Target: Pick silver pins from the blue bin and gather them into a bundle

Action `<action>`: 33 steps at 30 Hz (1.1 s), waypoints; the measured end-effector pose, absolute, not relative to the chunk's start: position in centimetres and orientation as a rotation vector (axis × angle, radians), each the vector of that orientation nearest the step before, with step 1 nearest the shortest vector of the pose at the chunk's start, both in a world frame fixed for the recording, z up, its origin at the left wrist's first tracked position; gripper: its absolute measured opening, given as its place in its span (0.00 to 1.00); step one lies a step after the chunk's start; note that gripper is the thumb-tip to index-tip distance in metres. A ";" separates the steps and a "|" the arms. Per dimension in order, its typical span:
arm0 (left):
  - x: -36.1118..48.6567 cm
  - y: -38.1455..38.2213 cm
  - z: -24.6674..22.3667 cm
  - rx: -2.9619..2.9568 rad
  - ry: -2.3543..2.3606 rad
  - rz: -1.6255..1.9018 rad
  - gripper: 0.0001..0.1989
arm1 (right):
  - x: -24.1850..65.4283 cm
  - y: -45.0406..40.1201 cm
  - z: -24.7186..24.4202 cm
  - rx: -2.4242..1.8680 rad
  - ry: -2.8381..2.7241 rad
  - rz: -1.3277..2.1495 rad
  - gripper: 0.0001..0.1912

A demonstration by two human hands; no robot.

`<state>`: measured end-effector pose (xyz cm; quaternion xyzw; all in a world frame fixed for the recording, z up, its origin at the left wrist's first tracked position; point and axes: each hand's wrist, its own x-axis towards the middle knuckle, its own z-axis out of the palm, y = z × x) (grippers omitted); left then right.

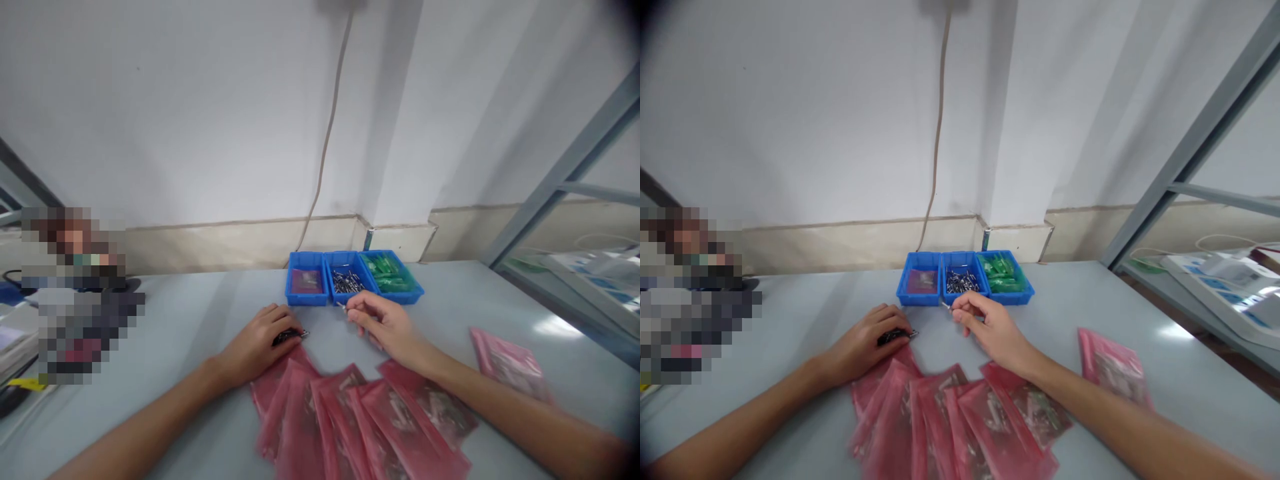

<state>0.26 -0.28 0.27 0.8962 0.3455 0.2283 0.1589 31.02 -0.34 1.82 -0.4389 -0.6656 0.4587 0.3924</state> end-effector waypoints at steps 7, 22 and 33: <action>0.3 -0.3 0.3 2.560 0.986 0.651 0.08 | 31.6 -0.2 2.5 -0.960 -1.172 1.826 0.17; 0.3 -0.1 0.0 2.577 0.973 0.681 0.07 | 31.1 -0.6 1.9 -1.134 -1.545 1.399 0.19; 0.2 -0.3 0.1 2.593 0.957 0.662 0.11 | 31.0 0.1 1.8 -1.100 -1.330 1.259 0.25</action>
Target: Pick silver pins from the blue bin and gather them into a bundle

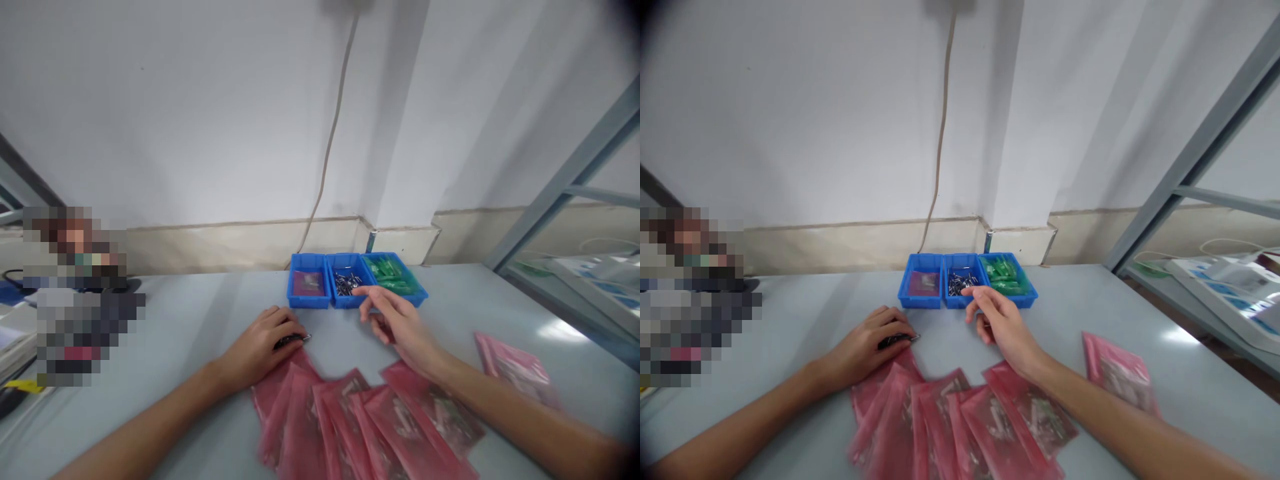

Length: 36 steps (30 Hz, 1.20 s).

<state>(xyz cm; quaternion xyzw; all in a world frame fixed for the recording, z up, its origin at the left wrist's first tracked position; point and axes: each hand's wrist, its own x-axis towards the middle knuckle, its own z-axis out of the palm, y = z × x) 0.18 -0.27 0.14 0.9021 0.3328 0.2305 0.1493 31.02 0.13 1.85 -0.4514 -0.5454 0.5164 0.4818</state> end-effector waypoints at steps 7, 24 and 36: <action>0.1 -0.2 0.0 2.620 0.954 0.625 0.15 | 31.0 -0.7 1.5 -1.032 -1.979 0.856 0.16; 0.2 -0.1 -0.2 2.628 0.811 0.705 0.11 | 30.5 -1.3 2.2 -0.783 -2.605 0.649 0.24; 0.1 0.1 -0.5 2.679 0.805 0.706 0.13 | 30.3 -1.1 1.9 -0.739 -2.559 0.602 0.21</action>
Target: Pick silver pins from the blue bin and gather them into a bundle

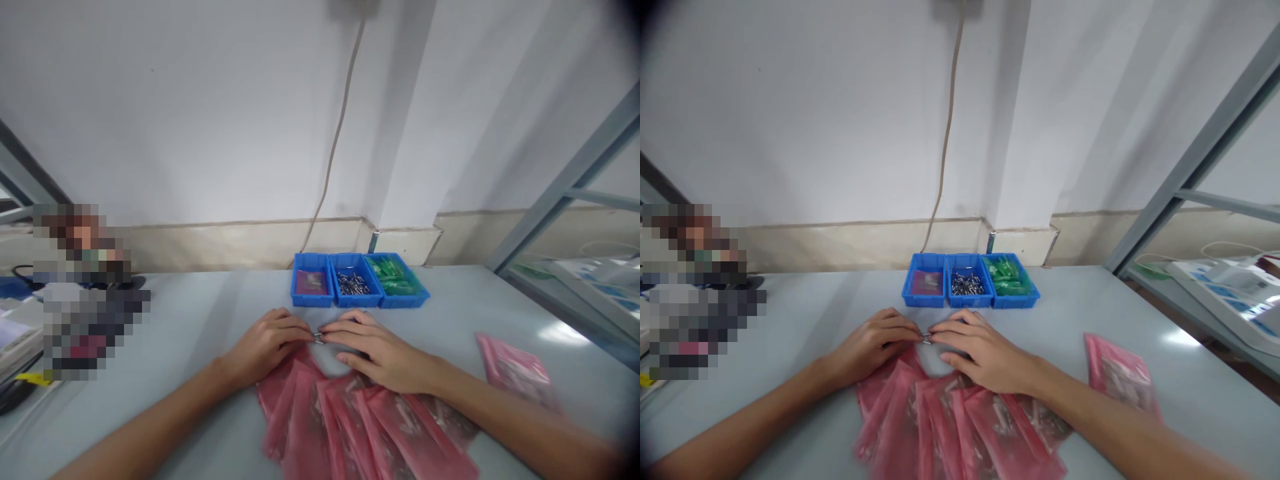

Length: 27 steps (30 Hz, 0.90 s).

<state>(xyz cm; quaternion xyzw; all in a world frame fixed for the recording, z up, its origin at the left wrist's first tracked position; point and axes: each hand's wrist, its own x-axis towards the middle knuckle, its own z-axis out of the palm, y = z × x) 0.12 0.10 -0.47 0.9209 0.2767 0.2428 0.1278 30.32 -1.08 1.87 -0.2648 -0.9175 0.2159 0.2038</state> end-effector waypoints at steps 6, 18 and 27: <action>0.1 0.0 -0.4 2.686 0.803 0.697 0.12 | 30.3 -1.0 1.9 -0.741 -2.552 0.554 0.18; 0.1 -0.2 -0.3 2.723 0.881 0.677 0.11 | 29.9 -1.2 2.0 -0.636 -2.557 0.552 0.19; 0.1 -0.2 -0.4 2.730 0.870 0.707 0.10 | 30.1 -0.7 0.8 -0.688 -2.403 0.386 0.08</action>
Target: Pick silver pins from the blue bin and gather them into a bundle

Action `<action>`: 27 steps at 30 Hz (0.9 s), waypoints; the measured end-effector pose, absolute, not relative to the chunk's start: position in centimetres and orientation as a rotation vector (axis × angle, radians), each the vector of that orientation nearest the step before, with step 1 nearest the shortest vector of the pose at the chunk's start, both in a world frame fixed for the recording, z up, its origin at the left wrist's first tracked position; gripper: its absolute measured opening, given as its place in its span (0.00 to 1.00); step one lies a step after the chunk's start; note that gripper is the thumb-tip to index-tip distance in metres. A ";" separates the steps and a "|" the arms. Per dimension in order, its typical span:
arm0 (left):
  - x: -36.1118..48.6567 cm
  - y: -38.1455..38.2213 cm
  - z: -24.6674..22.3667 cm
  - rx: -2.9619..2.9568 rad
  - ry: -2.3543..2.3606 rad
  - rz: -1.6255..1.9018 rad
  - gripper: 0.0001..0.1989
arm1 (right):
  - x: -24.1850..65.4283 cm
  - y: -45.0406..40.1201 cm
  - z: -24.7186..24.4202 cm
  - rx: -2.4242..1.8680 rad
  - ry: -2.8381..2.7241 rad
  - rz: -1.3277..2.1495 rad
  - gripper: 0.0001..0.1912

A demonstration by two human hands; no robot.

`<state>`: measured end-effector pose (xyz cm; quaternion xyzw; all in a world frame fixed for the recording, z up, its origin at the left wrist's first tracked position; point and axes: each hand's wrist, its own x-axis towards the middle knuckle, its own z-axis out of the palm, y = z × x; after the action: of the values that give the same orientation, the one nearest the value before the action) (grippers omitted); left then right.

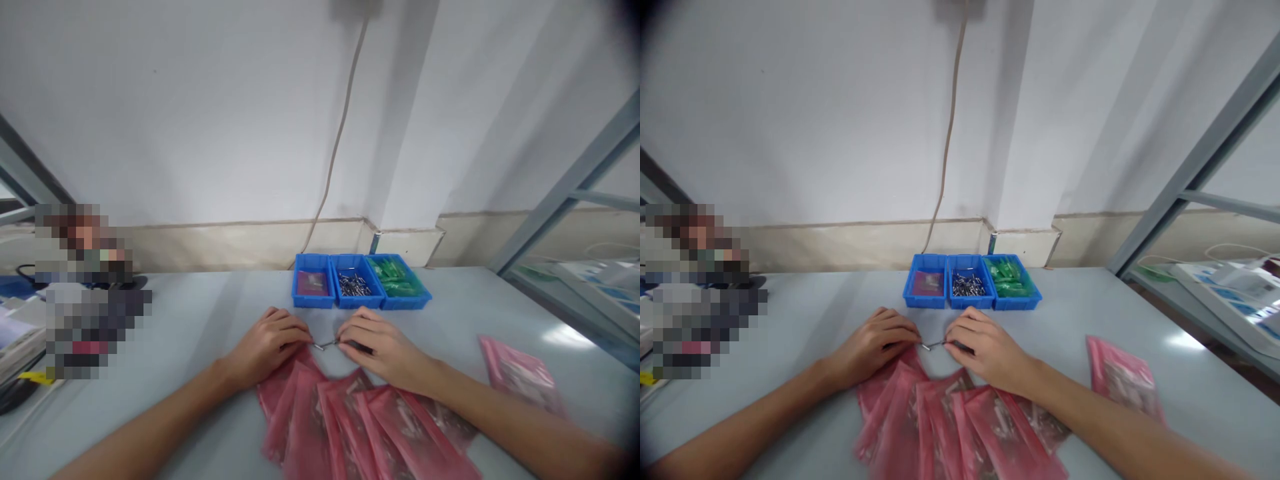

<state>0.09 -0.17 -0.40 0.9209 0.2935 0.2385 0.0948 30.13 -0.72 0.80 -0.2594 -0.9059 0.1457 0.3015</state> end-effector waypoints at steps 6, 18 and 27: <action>0.2 -0.3 -0.3 2.715 0.901 0.712 0.09 | 30.3 -0.6 0.8 -0.723 -2.520 0.374 0.08; 0.2 -0.4 -0.1 2.711 0.959 0.668 0.10 | 29.9 -1.0 1.0 -0.979 -2.485 0.311 0.06; 0.1 -0.4 -0.2 2.713 0.985 0.655 0.08 | 30.2 -0.9 0.5 -0.982 -2.403 0.387 0.05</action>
<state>0.13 -0.42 -0.17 0.9129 0.3313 0.2205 0.0906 30.18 -0.89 0.52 -0.3618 -0.8851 0.1426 0.2556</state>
